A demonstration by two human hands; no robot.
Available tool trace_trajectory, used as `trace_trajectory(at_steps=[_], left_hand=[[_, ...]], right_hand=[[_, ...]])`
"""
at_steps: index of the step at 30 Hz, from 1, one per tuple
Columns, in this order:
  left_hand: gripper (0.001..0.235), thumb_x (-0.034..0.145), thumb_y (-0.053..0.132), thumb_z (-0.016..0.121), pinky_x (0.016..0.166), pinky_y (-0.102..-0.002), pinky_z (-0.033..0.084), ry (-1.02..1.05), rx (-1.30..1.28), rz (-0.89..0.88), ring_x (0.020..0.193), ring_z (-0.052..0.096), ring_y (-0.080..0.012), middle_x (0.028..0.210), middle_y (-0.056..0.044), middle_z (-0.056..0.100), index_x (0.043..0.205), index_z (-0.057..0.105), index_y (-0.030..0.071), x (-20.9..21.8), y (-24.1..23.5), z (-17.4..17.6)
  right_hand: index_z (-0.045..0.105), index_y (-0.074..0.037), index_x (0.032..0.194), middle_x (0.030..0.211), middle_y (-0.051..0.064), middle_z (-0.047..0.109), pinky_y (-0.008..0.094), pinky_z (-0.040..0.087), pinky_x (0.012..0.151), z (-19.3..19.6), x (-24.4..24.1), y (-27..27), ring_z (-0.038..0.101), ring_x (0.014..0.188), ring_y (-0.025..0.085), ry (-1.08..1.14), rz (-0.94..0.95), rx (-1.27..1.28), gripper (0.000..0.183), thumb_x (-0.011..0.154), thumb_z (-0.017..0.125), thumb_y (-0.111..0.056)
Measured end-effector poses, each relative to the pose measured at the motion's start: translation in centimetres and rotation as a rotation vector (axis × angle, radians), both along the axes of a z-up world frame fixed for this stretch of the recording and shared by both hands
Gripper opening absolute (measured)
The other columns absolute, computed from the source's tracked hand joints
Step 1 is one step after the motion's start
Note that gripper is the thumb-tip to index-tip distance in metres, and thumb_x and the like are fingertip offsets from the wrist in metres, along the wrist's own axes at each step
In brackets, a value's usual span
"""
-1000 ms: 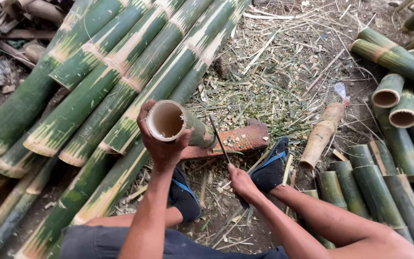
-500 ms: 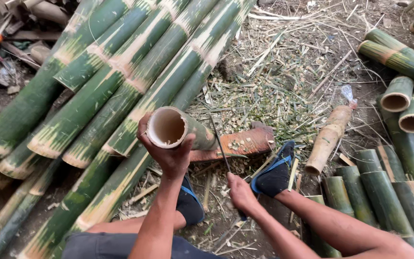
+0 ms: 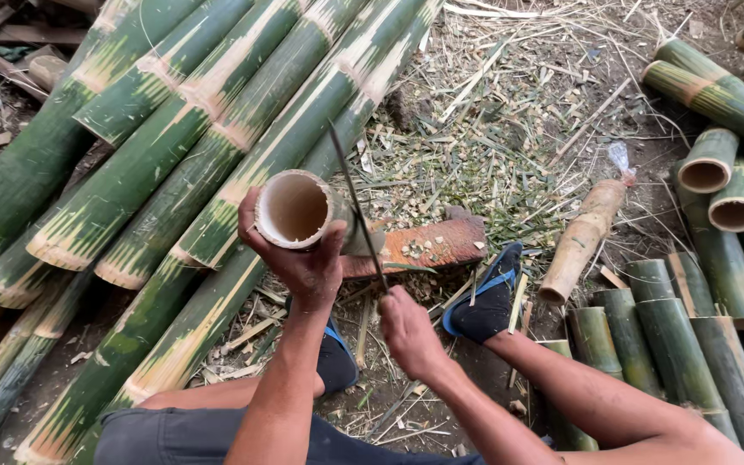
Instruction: The person sits on the ground and uses a knife to shave and smooth the ends of bamboo poles. They rotate the poles and repeatedly strike the edges to remove material, then place the finished pieces aside.
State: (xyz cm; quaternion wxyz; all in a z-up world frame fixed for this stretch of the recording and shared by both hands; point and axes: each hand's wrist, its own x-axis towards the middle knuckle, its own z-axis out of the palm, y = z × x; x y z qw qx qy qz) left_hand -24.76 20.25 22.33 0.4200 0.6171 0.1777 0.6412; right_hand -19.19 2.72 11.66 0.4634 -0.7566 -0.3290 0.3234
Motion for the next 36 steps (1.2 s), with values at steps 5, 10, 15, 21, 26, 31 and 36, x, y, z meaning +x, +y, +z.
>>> trace_trajectory(at_steps=[5, 10, 15, 21, 26, 31, 36], left_hand=[[0.104, 0.090, 0.051, 0.086, 0.112, -0.036, 0.051, -0.029, -0.017, -0.048, 0.131, 0.054, -0.0225, 0.149, -0.013, 0.038, 0.158, 0.022, 0.005, -1.0, 0.8, 0.7], [0.106, 0.091, 0.051, 0.085, 0.118, -0.037, 0.048, -0.109, -0.098, -0.112, 0.137, 0.053, -0.0242, 0.152, -0.014, 0.041, 0.160, 0.019, 0.005, -1.9, 0.9, 2.2], [0.108, 0.088, 0.056, 0.085, 0.115, -0.038, 0.053, -0.004, -0.162, -0.265, 0.137, 0.054, -0.0233, 0.152, -0.016, 0.039, 0.160, 0.022, 0.006, -3.2, 1.4, 2.7], [0.099, 0.082, 0.057, 0.093, 0.112, -0.036, 0.054, 0.059, 0.011, -0.253, 0.128, 0.061, -0.0209, 0.140, -0.013, 0.056, 0.145, 0.034, 0.008, -2.1, 1.5, 2.8], [0.097, 0.081, 0.058, 0.089, 0.106, -0.035, 0.056, 0.060, -0.025, -0.212, 0.123, 0.064, -0.0212, 0.137, -0.012, 0.058, 0.146, 0.040, 0.005, -2.1, 1.1, 2.6], [0.096, 0.082, 0.057, 0.088, 0.106, -0.035, 0.060, 0.069, 0.023, -0.186, 0.121, 0.067, -0.0211, 0.135, -0.012, 0.059, 0.146, 0.039, 0.005, -1.8, 1.7, 3.4], [0.098, 0.085, 0.053, 0.092, 0.112, -0.035, 0.055, -0.062, -0.018, -0.167, 0.131, 0.061, -0.0230, 0.148, -0.014, 0.057, 0.149, 0.034, 0.005, 0.2, 0.5, 3.0]], right_hand=[[0.055, -0.001, 0.091, 0.069, 0.010, 0.054, 0.039, 0.047, 0.057, -8.3, -0.6, 0.4, 0.054, 0.060, 0.022, 0.138, -0.172, -0.112, 0.057, 0.106, 0.035, -0.052], [0.058, 0.000, 0.088, 0.067, 0.009, 0.057, 0.036, 0.048, 0.057, -16.5, 4.3, -3.7, 0.055, 0.058, 0.020, 0.164, -0.204, -0.370, 0.064, 0.104, 0.039, -0.059], [0.057, -0.001, 0.091, 0.067, 0.007, 0.055, 0.037, 0.048, 0.054, -13.7, 3.3, -4.1, 0.054, 0.057, 0.018, 0.227, -0.235, -0.332, 0.061, 0.102, 0.042, -0.060], [0.052, -0.006, 0.094, 0.064, 0.002, 0.048, 0.037, 0.044, 0.050, 1.4, 0.3, -3.3, 0.048, 0.054, 0.015, 0.143, -0.007, 0.133, 0.051, 0.105, 0.036, -0.054], [0.051, -0.004, 0.096, 0.063, -0.001, 0.045, 0.034, 0.040, 0.048, 4.6, -1.8, -2.7, 0.045, 0.052, 0.012, -0.002, -0.040, 0.202, 0.051, 0.109, 0.035, -0.050], [0.046, -0.007, 0.082, 0.057, 0.001, 0.038, 0.035, 0.032, 0.044, 2.8, 1.6, 0.2, 0.035, 0.046, 0.014, 0.426, -0.155, -0.220, 0.056, 0.107, 0.036, -0.055], [0.048, -0.009, 0.087, 0.059, -0.001, 0.047, 0.033, 0.042, 0.044, 3.9, -0.1, -2.0, 0.046, 0.049, 0.011, 0.051, 0.026, 0.147, 0.051, 0.104, 0.032, -0.054]])
